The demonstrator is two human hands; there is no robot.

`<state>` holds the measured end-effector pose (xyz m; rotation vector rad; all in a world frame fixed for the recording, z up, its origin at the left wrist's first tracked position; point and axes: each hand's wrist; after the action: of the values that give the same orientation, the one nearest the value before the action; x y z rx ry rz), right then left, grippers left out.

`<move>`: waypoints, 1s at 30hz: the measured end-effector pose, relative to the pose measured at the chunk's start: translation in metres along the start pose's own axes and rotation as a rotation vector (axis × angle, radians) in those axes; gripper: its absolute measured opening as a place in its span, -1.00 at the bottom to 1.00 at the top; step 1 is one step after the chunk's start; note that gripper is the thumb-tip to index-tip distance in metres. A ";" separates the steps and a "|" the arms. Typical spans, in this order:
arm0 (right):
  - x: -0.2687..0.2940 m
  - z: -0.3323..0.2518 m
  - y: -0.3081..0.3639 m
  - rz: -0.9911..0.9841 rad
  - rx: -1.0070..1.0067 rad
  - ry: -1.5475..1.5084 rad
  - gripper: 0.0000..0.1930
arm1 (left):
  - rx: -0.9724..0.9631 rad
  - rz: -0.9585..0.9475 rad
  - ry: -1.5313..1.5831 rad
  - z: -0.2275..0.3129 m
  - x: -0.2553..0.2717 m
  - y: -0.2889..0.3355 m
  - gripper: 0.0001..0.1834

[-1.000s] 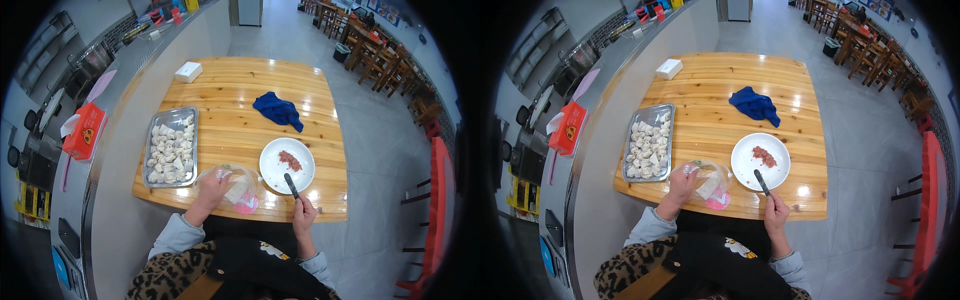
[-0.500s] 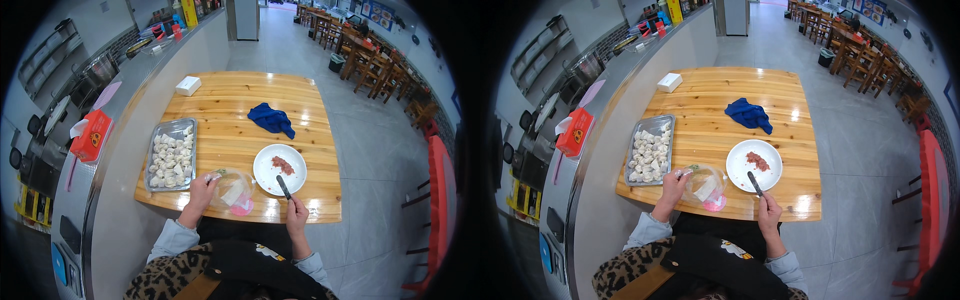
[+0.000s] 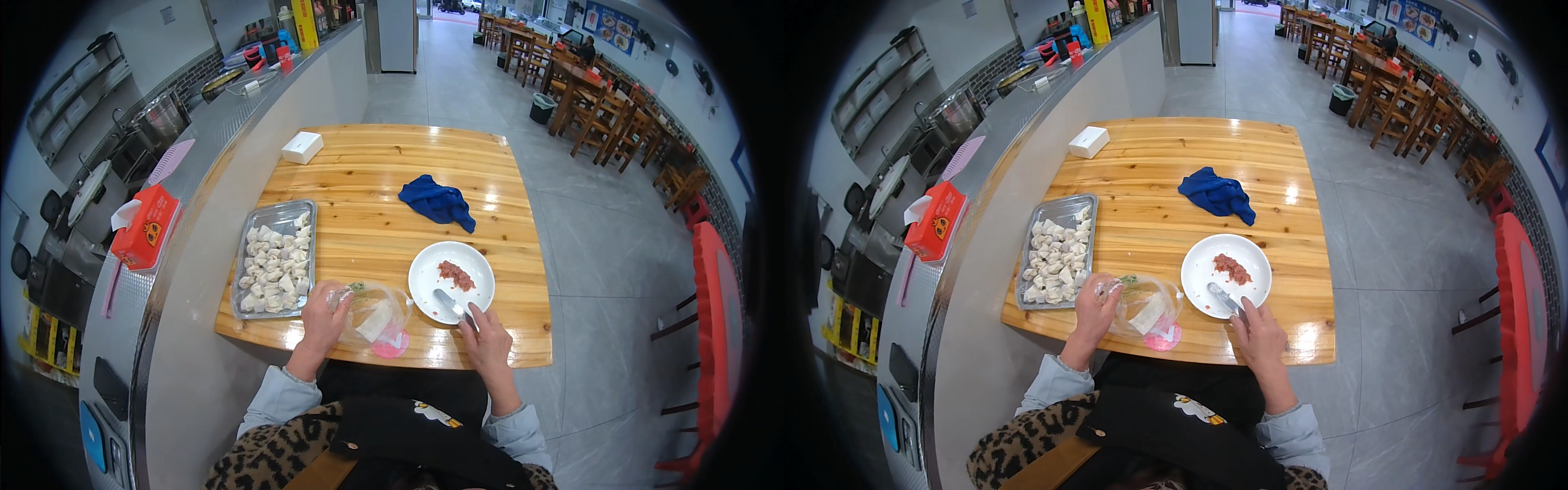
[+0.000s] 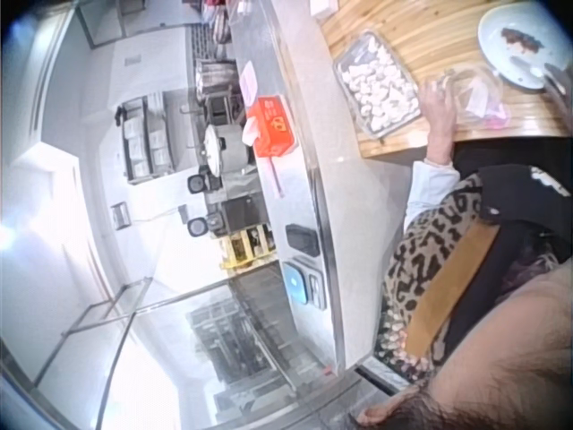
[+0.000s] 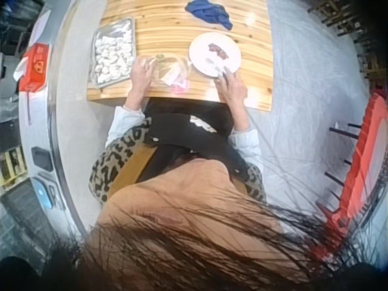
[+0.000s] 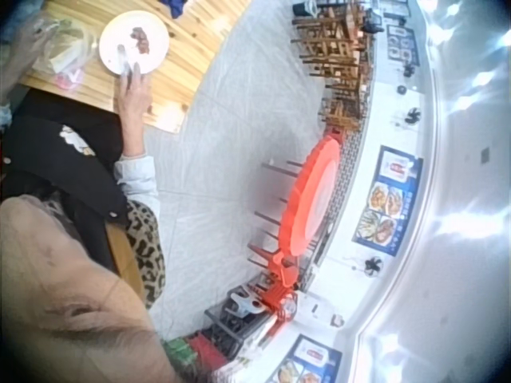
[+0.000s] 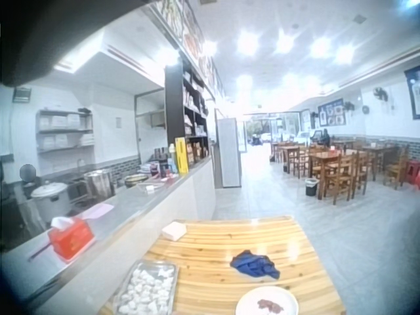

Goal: The person repeatedly scoops minced meat onto square dumpling wrappers, folds them, and places the finished dumplings onto a metal tray. The process is continuous and repetitive throughout the clip.

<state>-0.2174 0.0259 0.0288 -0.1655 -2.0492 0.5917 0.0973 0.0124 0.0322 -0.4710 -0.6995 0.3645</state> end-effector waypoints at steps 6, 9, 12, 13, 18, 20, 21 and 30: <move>0.019 0.016 0.021 0.140 -0.149 -0.137 -0.67 | -0.035 0.014 0.032 0.011 -0.004 0.000 -0.79; 0.032 0.030 0.045 0.258 -0.155 -0.277 -0.72 | 0.052 -0.070 0.088 0.022 -0.013 -0.004 -0.75; 0.039 0.047 0.075 0.368 -0.094 -0.307 -0.79 | 0.367 -0.234 0.581 0.033 -0.024 -0.021 -0.53; 0.041 0.052 0.088 0.400 -0.151 -0.329 -0.79 | 0.570 -0.285 0.875 0.036 -0.025 -0.029 -0.36; 0.039 0.081 0.163 0.433 -0.518 -0.453 -0.78 | 0.590 -0.590 1.814 0.062 -0.033 -0.056 -0.08; 0.033 0.094 0.194 0.448 -0.609 -0.426 -0.77 | 0.572 -0.660 1.894 0.074 -0.042 -0.062 -0.09; 0.028 0.102 0.207 0.454 -0.621 -0.374 -0.77 | 0.631 -0.638 1.826 0.079 -0.048 -0.064 -0.09; -0.023 0.150 0.274 0.269 -0.691 0.001 -0.80 | 0.807 -0.659 1.447 0.110 -0.106 -0.050 -0.59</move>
<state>-0.3635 0.2063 -0.1816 -0.8522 -2.1720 0.0142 -0.0449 -0.0474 0.0764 0.3282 0.7232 -0.3550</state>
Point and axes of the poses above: each hand's wrist, its own y-axis away from the middle knuckle, its own x-axis out of the back of the hand, z = x × y, and after that the axes turned 3 degrees about x, right-handed
